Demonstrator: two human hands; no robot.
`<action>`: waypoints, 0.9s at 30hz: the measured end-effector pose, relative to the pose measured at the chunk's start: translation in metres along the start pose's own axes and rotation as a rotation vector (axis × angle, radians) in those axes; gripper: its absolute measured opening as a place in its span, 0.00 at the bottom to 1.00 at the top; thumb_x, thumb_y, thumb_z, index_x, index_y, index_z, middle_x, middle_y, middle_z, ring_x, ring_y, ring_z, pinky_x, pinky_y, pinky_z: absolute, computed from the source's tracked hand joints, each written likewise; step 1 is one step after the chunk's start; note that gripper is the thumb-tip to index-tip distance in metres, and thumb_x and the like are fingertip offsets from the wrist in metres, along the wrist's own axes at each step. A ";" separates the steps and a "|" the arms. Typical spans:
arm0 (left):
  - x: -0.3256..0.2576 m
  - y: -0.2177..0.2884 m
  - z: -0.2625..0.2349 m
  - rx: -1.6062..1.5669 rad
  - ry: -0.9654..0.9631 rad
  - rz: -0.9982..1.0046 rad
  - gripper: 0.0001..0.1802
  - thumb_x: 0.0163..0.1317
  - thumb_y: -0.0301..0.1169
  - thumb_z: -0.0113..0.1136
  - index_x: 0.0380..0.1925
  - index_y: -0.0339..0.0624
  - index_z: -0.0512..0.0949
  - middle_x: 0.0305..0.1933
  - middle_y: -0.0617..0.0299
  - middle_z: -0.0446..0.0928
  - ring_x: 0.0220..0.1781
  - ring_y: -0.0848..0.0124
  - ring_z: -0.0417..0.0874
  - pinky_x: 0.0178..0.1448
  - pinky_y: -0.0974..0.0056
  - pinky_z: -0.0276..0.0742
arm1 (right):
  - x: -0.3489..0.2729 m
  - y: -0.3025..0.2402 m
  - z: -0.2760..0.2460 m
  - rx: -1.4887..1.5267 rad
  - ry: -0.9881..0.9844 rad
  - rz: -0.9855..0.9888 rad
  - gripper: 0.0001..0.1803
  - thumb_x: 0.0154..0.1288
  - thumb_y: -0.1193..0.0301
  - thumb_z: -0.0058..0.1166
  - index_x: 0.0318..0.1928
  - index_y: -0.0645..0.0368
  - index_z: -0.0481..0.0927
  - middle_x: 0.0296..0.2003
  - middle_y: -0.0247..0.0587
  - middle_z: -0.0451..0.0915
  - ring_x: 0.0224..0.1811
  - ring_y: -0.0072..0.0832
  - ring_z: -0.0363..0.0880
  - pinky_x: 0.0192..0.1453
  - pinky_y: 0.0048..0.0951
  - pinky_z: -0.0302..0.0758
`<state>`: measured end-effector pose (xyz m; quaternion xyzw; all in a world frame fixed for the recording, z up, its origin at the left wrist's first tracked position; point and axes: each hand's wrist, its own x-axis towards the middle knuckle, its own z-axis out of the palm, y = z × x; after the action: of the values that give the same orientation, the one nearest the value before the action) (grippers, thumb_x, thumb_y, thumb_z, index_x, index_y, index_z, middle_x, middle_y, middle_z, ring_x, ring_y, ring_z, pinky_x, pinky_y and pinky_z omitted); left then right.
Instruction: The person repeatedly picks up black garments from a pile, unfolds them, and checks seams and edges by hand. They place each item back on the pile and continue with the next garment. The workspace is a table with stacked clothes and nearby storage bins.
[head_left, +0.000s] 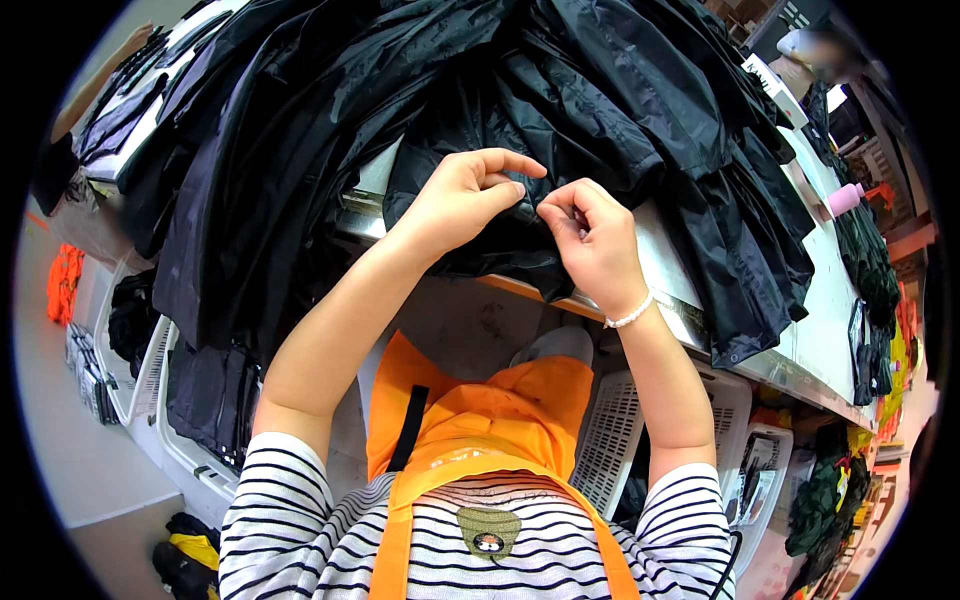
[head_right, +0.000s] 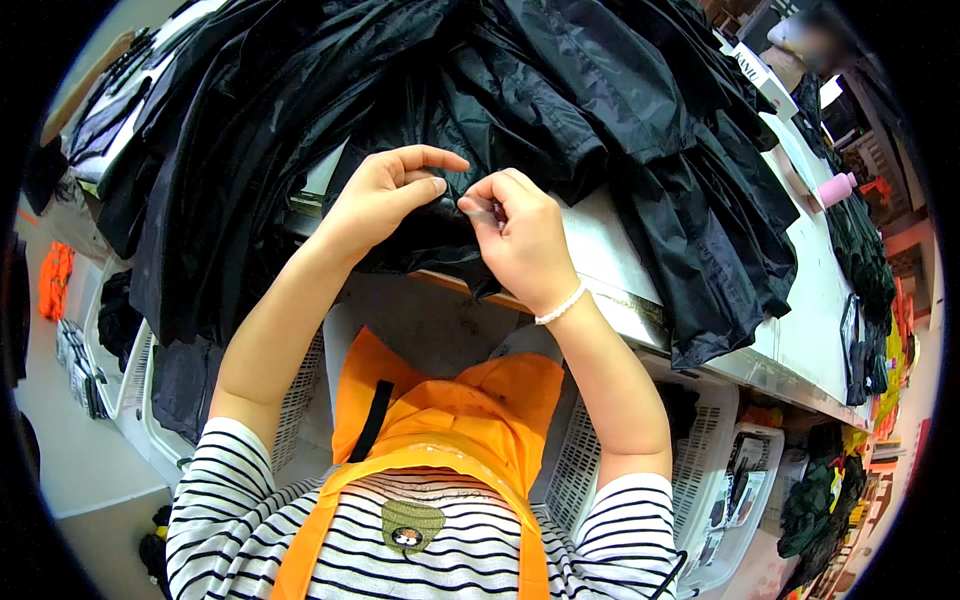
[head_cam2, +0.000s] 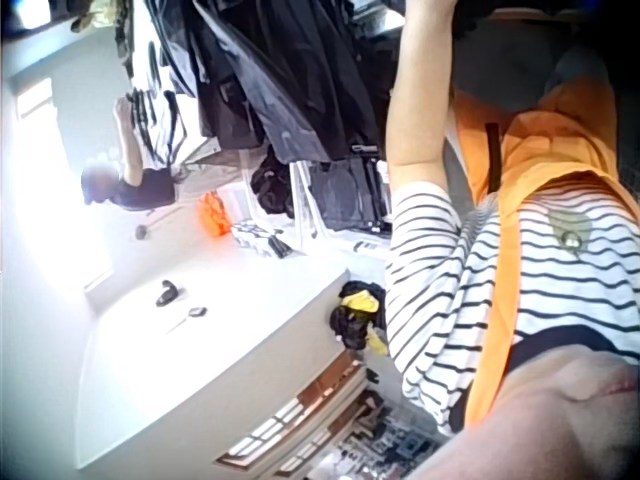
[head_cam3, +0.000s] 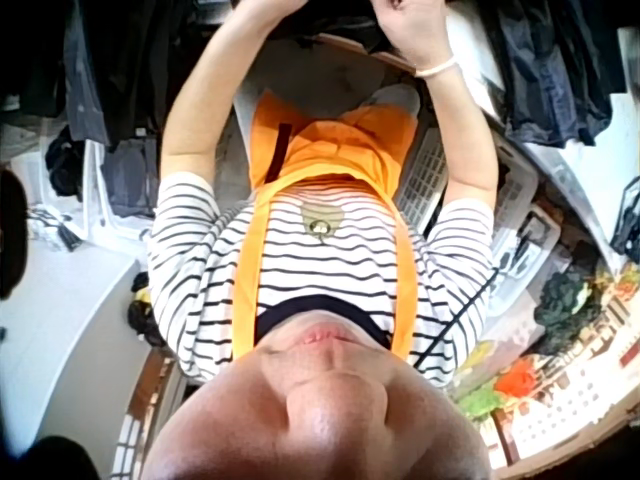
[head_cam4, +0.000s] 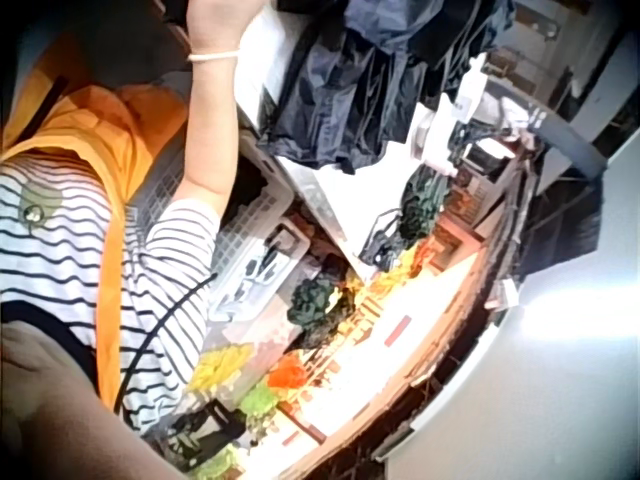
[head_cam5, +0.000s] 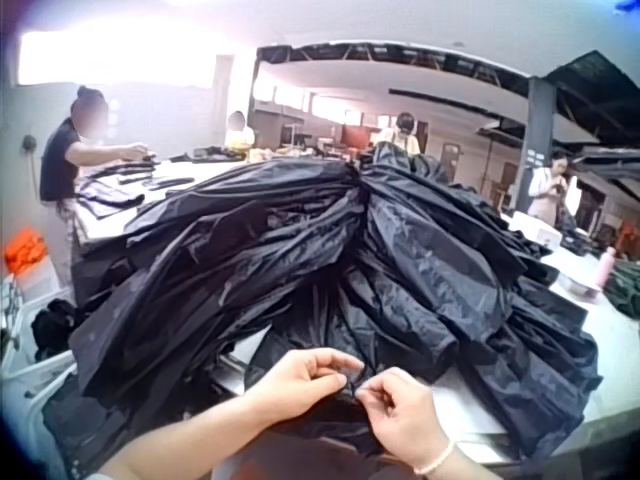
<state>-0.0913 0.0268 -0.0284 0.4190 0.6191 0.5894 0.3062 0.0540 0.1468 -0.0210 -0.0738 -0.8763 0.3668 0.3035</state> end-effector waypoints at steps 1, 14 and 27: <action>0.000 0.000 0.001 -0.008 -0.011 0.037 0.15 0.59 0.26 0.59 0.47 0.36 0.80 0.30 0.71 0.77 0.30 0.86 0.71 0.38 0.78 0.67 | -0.001 0.002 0.004 -0.009 0.030 -0.044 0.04 0.58 0.82 0.56 0.32 0.65 0.74 0.28 0.43 0.75 0.26 0.31 0.75 0.31 0.26 0.71; -0.006 -0.001 0.000 0.175 0.026 0.003 0.13 0.55 0.31 0.68 0.37 0.33 0.82 0.31 0.64 0.82 0.34 0.80 0.78 0.42 0.73 0.73 | 0.009 0.018 -0.011 0.239 0.240 0.160 0.09 0.70 0.70 0.53 0.35 0.64 0.75 0.24 0.29 0.73 0.26 0.14 0.67 0.30 0.18 0.67; -0.005 -0.010 0.006 0.023 0.021 -0.025 0.11 0.57 0.30 0.67 0.36 0.33 0.82 0.32 0.64 0.82 0.34 0.80 0.79 0.41 0.75 0.74 | 0.000 -0.012 -0.028 -0.043 -0.134 0.135 0.10 0.61 0.71 0.60 0.38 0.64 0.76 0.34 0.44 0.76 0.32 0.32 0.78 0.37 0.27 0.74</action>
<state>-0.0855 0.0253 -0.0396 0.4084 0.6341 0.5828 0.3026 0.0716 0.1542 0.0024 -0.1146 -0.8953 0.3717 0.2171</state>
